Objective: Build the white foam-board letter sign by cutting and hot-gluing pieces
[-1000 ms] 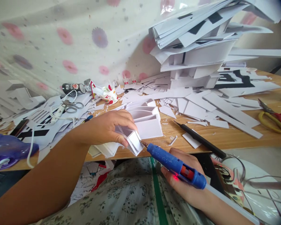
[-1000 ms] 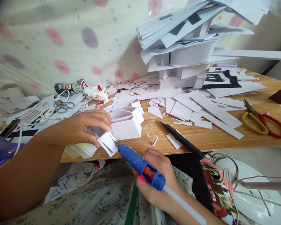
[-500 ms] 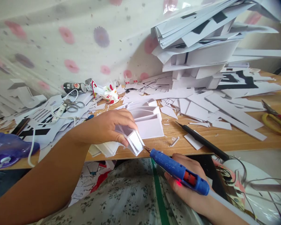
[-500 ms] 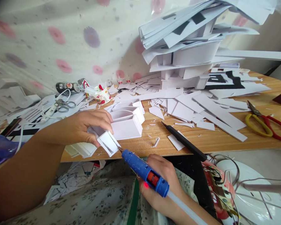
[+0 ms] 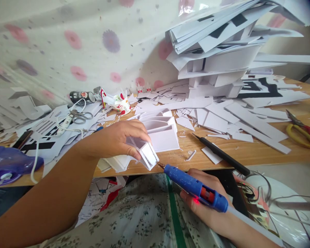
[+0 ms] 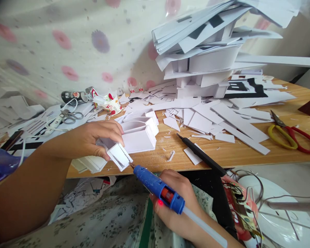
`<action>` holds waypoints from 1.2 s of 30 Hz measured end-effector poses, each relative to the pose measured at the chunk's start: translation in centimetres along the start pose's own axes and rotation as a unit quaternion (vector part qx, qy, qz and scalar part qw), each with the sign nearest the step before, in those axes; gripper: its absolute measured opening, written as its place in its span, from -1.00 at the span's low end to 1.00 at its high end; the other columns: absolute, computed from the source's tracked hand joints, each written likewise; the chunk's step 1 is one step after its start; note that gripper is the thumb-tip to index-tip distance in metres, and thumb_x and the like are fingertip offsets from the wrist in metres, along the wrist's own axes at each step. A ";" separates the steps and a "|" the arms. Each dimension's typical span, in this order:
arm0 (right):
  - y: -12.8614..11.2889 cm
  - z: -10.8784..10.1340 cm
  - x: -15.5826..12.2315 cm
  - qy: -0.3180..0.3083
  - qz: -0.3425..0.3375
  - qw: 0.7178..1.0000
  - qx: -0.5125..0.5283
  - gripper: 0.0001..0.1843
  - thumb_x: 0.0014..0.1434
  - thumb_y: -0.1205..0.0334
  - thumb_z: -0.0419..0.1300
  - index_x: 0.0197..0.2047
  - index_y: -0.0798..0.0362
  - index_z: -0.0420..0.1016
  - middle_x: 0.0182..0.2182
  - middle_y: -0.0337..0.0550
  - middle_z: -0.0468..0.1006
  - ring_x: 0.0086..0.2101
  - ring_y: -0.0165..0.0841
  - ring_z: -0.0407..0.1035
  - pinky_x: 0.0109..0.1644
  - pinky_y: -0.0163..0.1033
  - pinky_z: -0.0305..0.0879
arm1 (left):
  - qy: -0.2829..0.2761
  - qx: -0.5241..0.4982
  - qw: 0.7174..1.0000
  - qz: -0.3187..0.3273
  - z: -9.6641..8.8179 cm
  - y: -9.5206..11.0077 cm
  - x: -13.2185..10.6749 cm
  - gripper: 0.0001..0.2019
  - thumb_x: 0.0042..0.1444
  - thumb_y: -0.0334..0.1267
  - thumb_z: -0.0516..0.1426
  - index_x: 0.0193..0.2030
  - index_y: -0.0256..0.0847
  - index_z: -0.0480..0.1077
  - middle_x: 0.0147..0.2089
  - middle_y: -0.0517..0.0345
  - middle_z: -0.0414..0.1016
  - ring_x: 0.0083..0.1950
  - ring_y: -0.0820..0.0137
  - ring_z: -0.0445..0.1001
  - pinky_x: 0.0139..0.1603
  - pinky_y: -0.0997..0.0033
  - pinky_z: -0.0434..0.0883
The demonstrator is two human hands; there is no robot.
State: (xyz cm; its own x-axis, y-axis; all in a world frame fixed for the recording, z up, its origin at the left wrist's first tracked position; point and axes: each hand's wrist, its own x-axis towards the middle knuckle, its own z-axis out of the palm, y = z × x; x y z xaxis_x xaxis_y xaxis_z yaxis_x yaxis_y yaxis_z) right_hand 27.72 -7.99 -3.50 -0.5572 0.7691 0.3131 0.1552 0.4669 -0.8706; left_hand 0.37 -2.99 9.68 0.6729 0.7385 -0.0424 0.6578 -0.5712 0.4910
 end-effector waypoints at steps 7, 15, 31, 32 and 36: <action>0.0 0.2 -0.4 -0.039 -0.005 0.999 0.005 -0.76 -0.02 0.41 0.09 -0.52 0.00 0.05 -0.54 -0.28 0.24 -0.48 -0.41 0.18 -0.43 -0.29 0.06 | 0.003 -0.006 1.000 0.000 0.1 -0.1 0.0 -0.69 0.01 -0.03 0.29 -0.13 -0.11 0.53 -0.17 0.10 0.50 -0.09 0.33 0.40 -0.02 0.39 0.30; 0.6 0.8 -0.4 -0.037 -0.015 0.999 -0.012 -0.72 -0.10 0.43 0.10 -0.52 -0.01 0.00 -0.54 -0.29 0.23 -0.49 -0.40 0.17 -0.43 -0.27 0.03 | 0.001 -0.010 1.000 -0.006 0.2 -0.1 0.0 -0.68 0.00 -0.01 0.29 -0.14 -0.11 0.54 -0.17 0.09 0.49 -0.09 0.31 0.40 -0.01 0.32 0.32; -0.2 0.4 -0.4 -0.030 -0.005 0.999 0.012 -0.80 0.05 0.36 0.10 -0.51 0.00 0.12 -0.53 -0.25 0.29 -0.46 -0.38 0.22 -0.40 -0.28 0.12 | -0.006 -0.006 1.000 -0.002 0.1 0.0 0.2 -0.69 0.00 -0.05 0.30 -0.12 -0.10 0.53 -0.18 0.12 0.48 -0.10 0.32 0.39 -0.04 0.36 0.29; -0.3 0.4 -0.4 -0.025 -0.008 1.000 0.015 -0.80 0.05 0.36 0.10 -0.50 0.01 0.12 -0.53 -0.25 0.29 -0.46 -0.38 0.21 -0.39 -0.28 0.11 | -0.007 -0.005 1.000 0.001 0.1 0.0 0.2 -0.69 0.00 -0.05 0.30 -0.12 -0.10 0.52 -0.18 0.12 0.48 -0.10 0.32 0.38 -0.04 0.36 0.29; 0.1 0.6 -0.3 -0.003 -0.029 1.000 0.006 -0.77 0.02 0.37 0.09 -0.51 0.00 0.06 -0.54 -0.28 0.23 -0.48 -0.40 0.16 -0.41 -0.27 0.04 | -0.004 -0.008 1.000 0.007 0.2 0.1 0.3 -0.69 0.00 -0.08 0.31 -0.12 -0.12 0.52 -0.18 0.14 0.48 -0.09 0.34 0.38 -0.03 0.38 0.28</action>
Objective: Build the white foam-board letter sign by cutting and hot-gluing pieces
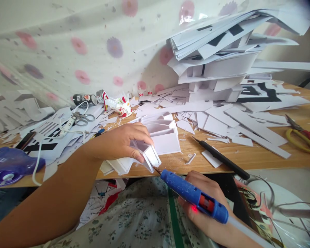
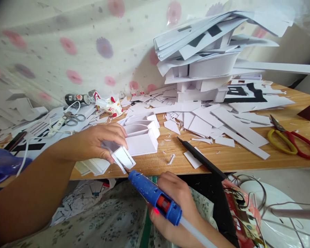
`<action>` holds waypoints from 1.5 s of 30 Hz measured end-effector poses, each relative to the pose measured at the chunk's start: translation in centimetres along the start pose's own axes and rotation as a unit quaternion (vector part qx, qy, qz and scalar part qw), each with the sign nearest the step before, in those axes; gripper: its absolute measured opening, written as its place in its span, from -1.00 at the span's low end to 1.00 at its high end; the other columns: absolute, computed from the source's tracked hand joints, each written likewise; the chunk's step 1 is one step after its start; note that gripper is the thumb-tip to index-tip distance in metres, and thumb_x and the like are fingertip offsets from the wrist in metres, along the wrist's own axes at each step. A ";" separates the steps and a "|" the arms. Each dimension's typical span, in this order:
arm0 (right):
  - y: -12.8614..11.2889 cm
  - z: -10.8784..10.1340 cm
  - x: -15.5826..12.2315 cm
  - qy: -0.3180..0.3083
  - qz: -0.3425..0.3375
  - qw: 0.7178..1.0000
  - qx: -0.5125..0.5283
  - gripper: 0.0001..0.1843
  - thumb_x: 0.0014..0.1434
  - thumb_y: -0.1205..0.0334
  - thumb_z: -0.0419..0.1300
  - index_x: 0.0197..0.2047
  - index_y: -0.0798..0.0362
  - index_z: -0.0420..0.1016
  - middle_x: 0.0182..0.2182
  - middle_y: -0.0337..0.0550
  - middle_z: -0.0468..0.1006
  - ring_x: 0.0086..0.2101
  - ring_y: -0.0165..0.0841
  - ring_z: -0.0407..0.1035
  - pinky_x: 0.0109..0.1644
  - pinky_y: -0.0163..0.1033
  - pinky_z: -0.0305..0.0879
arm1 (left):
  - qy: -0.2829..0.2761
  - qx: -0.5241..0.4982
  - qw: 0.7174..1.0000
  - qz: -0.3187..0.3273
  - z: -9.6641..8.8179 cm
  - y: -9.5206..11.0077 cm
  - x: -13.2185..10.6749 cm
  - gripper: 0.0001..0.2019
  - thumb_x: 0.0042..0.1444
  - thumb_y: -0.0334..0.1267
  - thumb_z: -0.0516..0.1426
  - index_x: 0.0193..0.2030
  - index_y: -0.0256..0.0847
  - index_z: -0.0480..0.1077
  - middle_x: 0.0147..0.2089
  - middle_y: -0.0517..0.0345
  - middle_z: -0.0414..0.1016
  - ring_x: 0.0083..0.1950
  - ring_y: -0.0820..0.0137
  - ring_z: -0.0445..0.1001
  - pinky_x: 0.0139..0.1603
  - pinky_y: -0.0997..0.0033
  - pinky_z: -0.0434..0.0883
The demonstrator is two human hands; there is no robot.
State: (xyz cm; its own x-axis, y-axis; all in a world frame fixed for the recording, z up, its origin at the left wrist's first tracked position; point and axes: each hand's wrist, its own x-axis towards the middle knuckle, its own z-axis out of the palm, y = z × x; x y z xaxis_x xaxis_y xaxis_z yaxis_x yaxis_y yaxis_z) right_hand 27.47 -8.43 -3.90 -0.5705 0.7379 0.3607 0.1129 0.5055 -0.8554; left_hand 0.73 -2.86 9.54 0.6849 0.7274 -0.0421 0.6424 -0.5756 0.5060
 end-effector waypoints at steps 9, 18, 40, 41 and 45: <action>0.2 0.0 0.5 0.016 -0.030 0.999 -0.033 -0.73 -0.01 0.42 0.09 -0.52 0.00 0.01 -0.57 -0.29 0.21 -0.51 -0.41 0.16 -0.42 -0.28 0.07 | 0.002 -0.003 1.000 -0.006 0.1 0.2 0.2 -0.74 0.00 -0.13 0.31 -0.16 -0.11 0.52 -0.19 0.15 0.46 -0.08 0.34 0.37 -0.01 0.38 0.27; -0.6 -0.3 1.0 0.020 -0.032 0.999 0.010 -0.84 0.05 0.39 0.10 -0.48 0.01 0.18 -0.53 -0.26 0.32 -0.47 -0.41 0.23 -0.38 -0.29 0.16 | 0.005 0.013 1.000 -0.003 0.3 0.2 0.3 -0.71 -0.02 -0.14 0.33 -0.13 -0.11 0.52 -0.18 0.16 0.47 -0.08 0.34 0.38 -0.01 0.38 0.28; 0.0 0.0 0.8 0.031 -0.044 0.998 -0.017 -0.72 -0.05 0.46 0.09 -0.52 0.01 0.00 -0.56 -0.32 0.19 -0.50 -0.43 0.14 -0.40 -0.29 0.04 | -0.001 0.026 0.999 0.020 0.4 0.3 0.6 -0.69 -0.01 -0.09 0.32 -0.15 -0.18 0.52 -0.21 0.14 0.47 -0.11 0.35 0.38 -0.04 0.40 0.26; 0.0 0.0 0.9 0.033 -0.045 0.998 -0.019 -0.72 -0.05 0.46 0.09 -0.52 0.02 0.00 -0.56 -0.32 0.19 -0.51 -0.43 0.14 -0.40 -0.29 0.04 | -0.001 0.024 1.000 0.019 0.4 0.3 0.6 -0.69 -0.01 -0.09 0.32 -0.15 -0.17 0.52 -0.21 0.14 0.47 -0.11 0.35 0.38 -0.04 0.39 0.26; -0.3 -0.1 1.3 0.044 -0.052 0.997 -0.033 -0.71 -0.04 0.45 0.10 -0.53 0.01 -0.01 -0.58 -0.32 0.20 -0.52 -0.44 0.13 -0.42 -0.30 0.04 | 0.004 0.014 1.000 0.003 0.6 0.4 0.5 -0.69 0.00 -0.05 0.30 -0.14 -0.14 0.52 -0.20 0.13 0.46 -0.10 0.33 0.37 -0.04 0.37 0.27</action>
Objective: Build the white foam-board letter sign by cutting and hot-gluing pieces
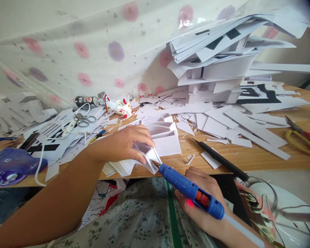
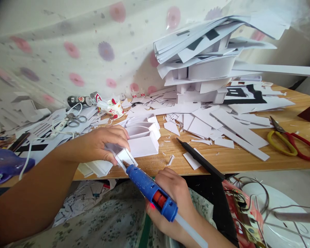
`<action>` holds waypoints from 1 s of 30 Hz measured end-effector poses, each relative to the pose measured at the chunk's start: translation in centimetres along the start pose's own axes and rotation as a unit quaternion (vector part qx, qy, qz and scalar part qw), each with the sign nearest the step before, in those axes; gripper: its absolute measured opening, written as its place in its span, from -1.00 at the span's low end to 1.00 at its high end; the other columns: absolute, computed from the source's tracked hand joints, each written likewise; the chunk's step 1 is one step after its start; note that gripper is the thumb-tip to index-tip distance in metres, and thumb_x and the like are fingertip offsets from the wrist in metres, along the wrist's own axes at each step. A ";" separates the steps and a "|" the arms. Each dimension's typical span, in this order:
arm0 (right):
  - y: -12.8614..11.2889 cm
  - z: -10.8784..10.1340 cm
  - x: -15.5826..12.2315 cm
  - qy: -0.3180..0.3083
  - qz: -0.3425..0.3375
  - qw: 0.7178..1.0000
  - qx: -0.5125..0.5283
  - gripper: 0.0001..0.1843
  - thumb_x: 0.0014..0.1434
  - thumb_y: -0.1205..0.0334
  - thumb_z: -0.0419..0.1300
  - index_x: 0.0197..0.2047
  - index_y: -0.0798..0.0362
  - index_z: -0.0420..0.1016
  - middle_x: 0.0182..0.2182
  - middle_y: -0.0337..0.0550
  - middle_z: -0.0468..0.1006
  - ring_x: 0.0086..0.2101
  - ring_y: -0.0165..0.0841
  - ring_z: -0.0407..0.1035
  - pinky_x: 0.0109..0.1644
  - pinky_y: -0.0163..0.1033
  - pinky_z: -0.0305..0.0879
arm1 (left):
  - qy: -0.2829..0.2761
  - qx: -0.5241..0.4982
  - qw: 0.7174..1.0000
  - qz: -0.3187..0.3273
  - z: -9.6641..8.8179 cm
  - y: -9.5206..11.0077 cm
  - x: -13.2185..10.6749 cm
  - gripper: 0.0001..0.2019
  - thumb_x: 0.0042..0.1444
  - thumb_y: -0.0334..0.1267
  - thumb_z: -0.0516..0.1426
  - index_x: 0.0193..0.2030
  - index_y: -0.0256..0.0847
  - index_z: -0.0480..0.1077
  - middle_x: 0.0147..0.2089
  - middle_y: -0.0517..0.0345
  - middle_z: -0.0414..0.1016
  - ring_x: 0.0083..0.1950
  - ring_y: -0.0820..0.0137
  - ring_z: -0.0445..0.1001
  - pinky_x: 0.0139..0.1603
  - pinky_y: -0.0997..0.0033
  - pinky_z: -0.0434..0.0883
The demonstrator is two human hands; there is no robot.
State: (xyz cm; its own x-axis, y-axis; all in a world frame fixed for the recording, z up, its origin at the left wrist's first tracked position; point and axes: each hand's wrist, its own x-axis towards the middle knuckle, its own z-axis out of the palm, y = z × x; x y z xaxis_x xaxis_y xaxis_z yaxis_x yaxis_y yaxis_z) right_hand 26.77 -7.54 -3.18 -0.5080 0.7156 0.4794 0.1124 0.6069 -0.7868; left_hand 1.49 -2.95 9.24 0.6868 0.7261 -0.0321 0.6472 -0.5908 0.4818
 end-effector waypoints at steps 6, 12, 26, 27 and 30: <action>-0.2 -0.3 0.0 -0.013 0.004 1.000 -0.001 -0.72 0.00 0.39 0.09 -0.54 0.01 0.00 -0.59 -0.31 0.20 -0.53 -0.43 0.15 -0.44 -0.30 0.06 | 0.002 -0.001 1.000 -0.001 0.0 0.0 -0.1 -0.70 0.02 -0.06 0.29 -0.14 -0.12 0.53 -0.20 0.12 0.47 -0.09 0.31 0.38 -0.02 0.34 0.28; 0.3 -0.7 -1.2 -0.045 0.048 0.998 -0.004 -0.77 0.03 0.38 0.08 -0.53 0.01 0.07 -0.58 -0.29 0.25 -0.51 -0.42 0.21 -0.43 -0.30 0.10 | 0.000 -0.007 1.000 -0.006 -0.1 0.1 -0.3 -0.74 0.01 -0.11 0.31 -0.15 -0.11 0.53 -0.19 0.13 0.48 -0.08 0.32 0.38 -0.01 0.35 0.28; 0.5 -0.4 -1.2 -0.059 0.042 0.997 0.018 -0.79 0.04 0.35 0.07 -0.54 0.01 0.10 -0.57 -0.26 0.26 -0.49 -0.40 0.19 -0.42 -0.28 0.10 | 0.001 -0.004 1.000 0.002 -0.3 -0.2 -0.5 -0.74 0.00 -0.15 0.32 -0.15 -0.13 0.52 -0.18 0.14 0.48 -0.09 0.35 0.39 -0.01 0.38 0.27; 0.5 -0.5 -1.2 -0.059 0.042 0.997 0.017 -0.78 0.03 0.36 0.08 -0.54 0.01 0.08 -0.57 -0.27 0.26 -0.49 -0.40 0.19 -0.42 -0.29 0.09 | 0.001 -0.006 1.000 0.001 -0.4 -0.2 -0.5 -0.73 0.00 -0.14 0.32 -0.15 -0.13 0.52 -0.18 0.14 0.48 -0.09 0.35 0.39 -0.01 0.38 0.28; 0.4 -0.6 -1.2 -0.060 0.035 0.997 0.021 -0.78 0.02 0.38 0.08 -0.54 0.01 0.08 -0.58 -0.28 0.25 -0.49 -0.41 0.19 -0.42 -0.30 0.09 | 0.005 -0.015 1.000 -0.002 -0.4 -0.2 -0.5 -0.73 0.00 -0.10 0.31 -0.16 -0.11 0.53 -0.18 0.13 0.49 -0.09 0.34 0.39 -0.03 0.37 0.29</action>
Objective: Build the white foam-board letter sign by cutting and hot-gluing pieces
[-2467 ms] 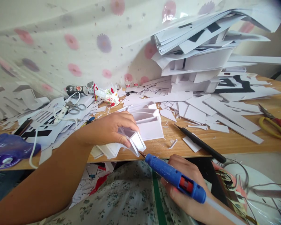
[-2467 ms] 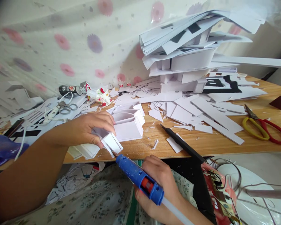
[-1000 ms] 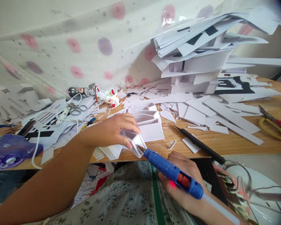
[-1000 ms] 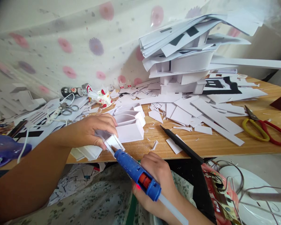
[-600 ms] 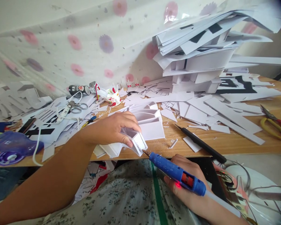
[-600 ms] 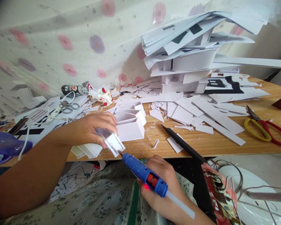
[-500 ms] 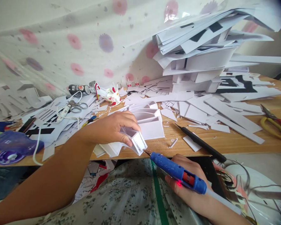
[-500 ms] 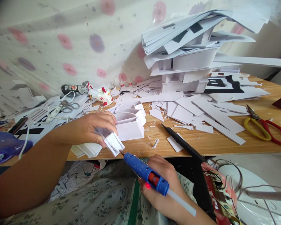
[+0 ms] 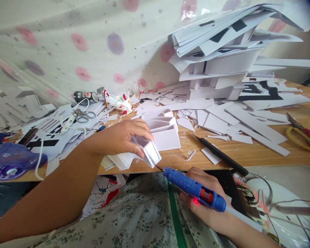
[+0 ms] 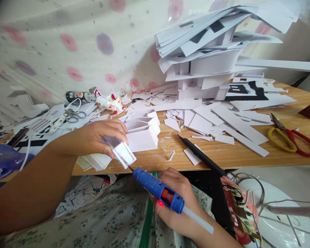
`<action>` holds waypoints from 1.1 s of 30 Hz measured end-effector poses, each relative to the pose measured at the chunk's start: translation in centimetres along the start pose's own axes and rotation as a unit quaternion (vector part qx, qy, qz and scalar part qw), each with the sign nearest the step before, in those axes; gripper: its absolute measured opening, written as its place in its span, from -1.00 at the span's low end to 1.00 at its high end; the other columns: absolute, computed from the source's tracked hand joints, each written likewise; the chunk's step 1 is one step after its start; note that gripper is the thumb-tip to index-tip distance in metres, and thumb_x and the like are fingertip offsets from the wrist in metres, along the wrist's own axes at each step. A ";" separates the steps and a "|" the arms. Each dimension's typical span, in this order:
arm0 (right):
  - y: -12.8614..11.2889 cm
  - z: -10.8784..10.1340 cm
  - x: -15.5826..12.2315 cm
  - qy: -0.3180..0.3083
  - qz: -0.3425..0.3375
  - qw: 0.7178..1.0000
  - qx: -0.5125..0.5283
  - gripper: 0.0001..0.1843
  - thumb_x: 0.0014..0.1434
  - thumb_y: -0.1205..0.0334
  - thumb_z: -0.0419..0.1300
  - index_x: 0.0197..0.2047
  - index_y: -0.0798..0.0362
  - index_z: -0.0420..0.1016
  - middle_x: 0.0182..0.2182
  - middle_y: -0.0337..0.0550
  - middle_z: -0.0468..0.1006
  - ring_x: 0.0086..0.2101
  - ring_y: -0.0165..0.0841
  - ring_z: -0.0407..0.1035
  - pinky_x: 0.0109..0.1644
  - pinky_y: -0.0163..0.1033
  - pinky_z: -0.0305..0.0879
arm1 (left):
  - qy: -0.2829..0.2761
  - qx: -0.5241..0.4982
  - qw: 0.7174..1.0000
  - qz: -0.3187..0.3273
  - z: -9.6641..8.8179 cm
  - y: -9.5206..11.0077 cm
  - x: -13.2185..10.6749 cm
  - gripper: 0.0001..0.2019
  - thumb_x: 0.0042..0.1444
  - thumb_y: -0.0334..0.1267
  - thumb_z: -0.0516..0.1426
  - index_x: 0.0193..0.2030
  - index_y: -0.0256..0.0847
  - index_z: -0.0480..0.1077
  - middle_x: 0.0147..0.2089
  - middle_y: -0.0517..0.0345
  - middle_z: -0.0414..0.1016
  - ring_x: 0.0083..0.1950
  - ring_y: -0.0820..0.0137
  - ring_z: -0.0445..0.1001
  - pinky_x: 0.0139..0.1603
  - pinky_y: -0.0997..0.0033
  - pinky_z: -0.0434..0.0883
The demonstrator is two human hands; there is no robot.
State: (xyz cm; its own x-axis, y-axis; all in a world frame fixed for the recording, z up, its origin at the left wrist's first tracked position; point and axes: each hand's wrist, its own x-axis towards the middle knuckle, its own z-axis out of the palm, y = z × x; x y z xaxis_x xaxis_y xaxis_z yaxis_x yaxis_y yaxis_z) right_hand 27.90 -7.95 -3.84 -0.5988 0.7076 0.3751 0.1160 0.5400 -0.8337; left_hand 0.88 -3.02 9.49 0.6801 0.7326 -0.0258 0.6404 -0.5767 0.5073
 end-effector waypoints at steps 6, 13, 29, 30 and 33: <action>-0.2 0.2 0.3 0.011 -0.014 1.000 -0.014 -0.80 0.02 0.36 0.08 -0.55 0.00 0.12 -0.59 -0.27 0.27 -0.51 -0.39 0.20 -0.43 -0.28 0.10 | 0.001 0.008 1.000 -0.001 -0.1 0.1 0.0 -0.73 0.03 -0.06 0.29 -0.16 -0.11 0.53 -0.17 0.11 0.49 -0.09 0.33 0.39 -0.02 0.35 0.29; -0.1 0.3 0.4 0.022 -0.023 0.999 -0.028 -0.79 -0.04 0.39 0.09 -0.56 0.02 0.09 -0.61 -0.31 0.24 -0.53 -0.43 0.20 -0.47 -0.33 0.06 | -0.004 0.017 1.000 0.003 -0.1 0.0 -0.1 -0.72 0.03 -0.08 0.29 -0.14 -0.12 0.52 -0.16 0.12 0.49 -0.08 0.34 0.39 -0.01 0.36 0.29; 0.4 0.4 0.0 0.029 0.031 0.998 -0.036 -0.78 0.02 0.32 0.08 -0.57 0.01 0.10 -0.60 -0.28 0.29 -0.54 -0.42 0.24 -0.47 -0.31 0.15 | -0.002 0.017 1.000 -0.008 0.3 -0.1 -0.2 -0.74 0.03 -0.10 0.30 -0.14 -0.10 0.53 -0.18 0.13 0.48 -0.08 0.33 0.39 -0.02 0.37 0.29; 0.4 0.4 0.1 0.032 0.032 0.998 -0.036 -0.78 0.02 0.31 0.09 -0.57 0.01 0.10 -0.60 -0.28 0.29 -0.54 -0.42 0.23 -0.48 -0.32 0.14 | -0.004 0.017 1.000 -0.007 0.3 -0.1 -0.2 -0.75 0.03 -0.11 0.30 -0.15 -0.10 0.53 -0.18 0.13 0.49 -0.08 0.33 0.39 -0.02 0.37 0.28; 0.4 0.2 0.1 0.051 0.051 0.997 -0.033 -0.75 0.03 0.27 0.10 -0.58 0.00 0.09 -0.62 -0.30 0.26 -0.57 -0.43 0.22 -0.51 -0.32 0.12 | -0.004 0.017 1.000 -0.004 0.5 0.0 -0.2 -0.76 0.03 -0.14 0.30 -0.16 -0.13 0.53 -0.19 0.13 0.49 -0.07 0.32 0.39 0.00 0.36 0.27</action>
State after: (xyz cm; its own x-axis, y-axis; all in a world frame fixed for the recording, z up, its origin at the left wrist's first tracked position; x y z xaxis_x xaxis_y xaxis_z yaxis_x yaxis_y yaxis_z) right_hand 27.72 -7.75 -4.20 -0.4973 0.8016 0.3319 0.2257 0.4889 -0.8426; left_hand 0.90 -3.31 9.09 0.6773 0.7347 -0.0376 0.6582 -0.5824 0.4771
